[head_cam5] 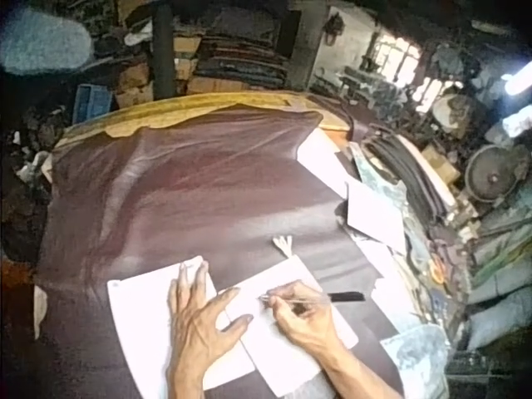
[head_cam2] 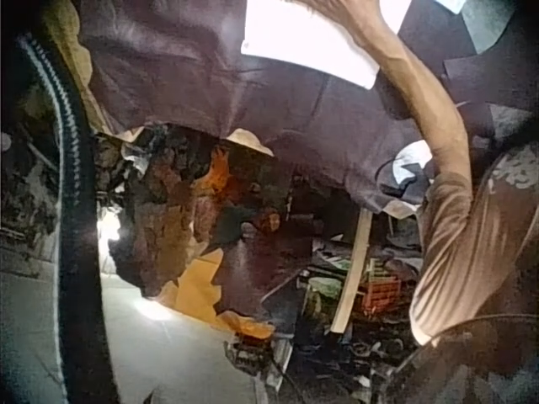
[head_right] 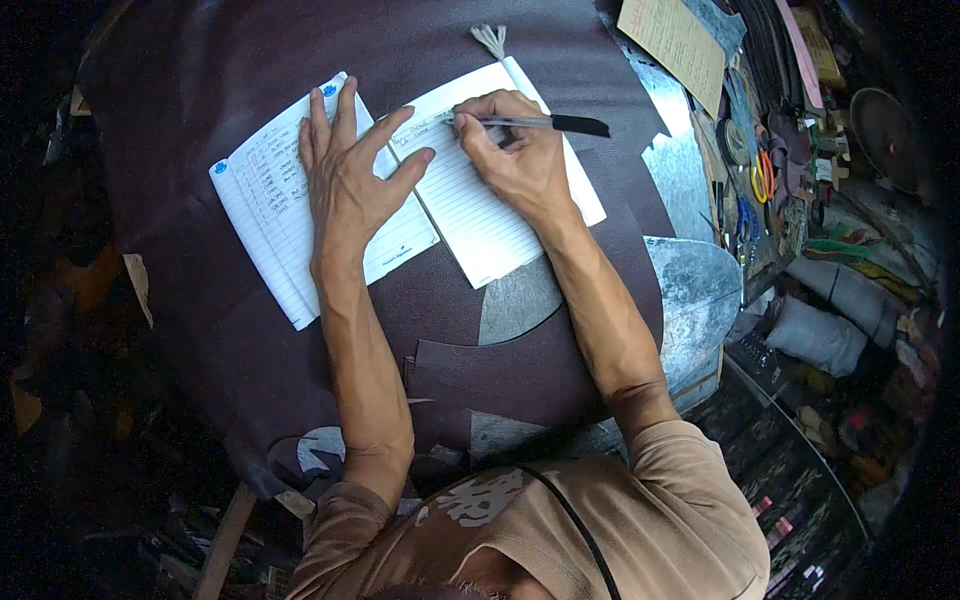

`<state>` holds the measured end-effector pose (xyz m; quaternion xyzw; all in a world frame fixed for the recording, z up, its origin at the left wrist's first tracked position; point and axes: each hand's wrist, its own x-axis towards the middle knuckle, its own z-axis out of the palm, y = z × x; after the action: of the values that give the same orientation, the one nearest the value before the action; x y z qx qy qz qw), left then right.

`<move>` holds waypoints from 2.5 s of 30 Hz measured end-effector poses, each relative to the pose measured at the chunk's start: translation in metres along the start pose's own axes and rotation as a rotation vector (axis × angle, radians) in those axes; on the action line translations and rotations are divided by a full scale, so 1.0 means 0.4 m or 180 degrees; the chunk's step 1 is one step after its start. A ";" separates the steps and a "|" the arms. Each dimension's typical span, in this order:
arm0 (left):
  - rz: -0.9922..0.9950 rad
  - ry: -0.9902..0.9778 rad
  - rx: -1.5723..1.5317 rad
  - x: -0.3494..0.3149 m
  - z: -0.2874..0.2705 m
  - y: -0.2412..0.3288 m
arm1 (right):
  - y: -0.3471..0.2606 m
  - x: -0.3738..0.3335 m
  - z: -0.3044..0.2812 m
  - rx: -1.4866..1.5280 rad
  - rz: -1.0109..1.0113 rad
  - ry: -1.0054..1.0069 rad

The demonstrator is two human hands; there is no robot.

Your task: The person is writing inventory or production logs in a notebook while resting it on a leather sheet.

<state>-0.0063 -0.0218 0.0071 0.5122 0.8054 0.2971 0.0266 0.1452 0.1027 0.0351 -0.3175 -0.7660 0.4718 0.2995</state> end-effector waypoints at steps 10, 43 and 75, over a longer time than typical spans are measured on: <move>-0.0046 0.0013 -0.0028 0.003 0.011 -0.006 | 0.029 -0.002 0.010 -0.0093 0.0058 -0.0145; -0.0078 0.0036 -0.0054 -0.001 0.007 -0.003 | 0.019 -0.006 0.012 -0.0320 0.0043 -0.0186; -0.0039 0.0085 -0.0051 0.001 0.005 0.000 | 0.053 -0.006 0.013 -0.0159 -0.0225 -0.0218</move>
<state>-0.0058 -0.0207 0.0057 0.5031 0.8064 0.3101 0.0218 0.1471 0.1057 0.0135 -0.2813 -0.7981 0.4522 0.2817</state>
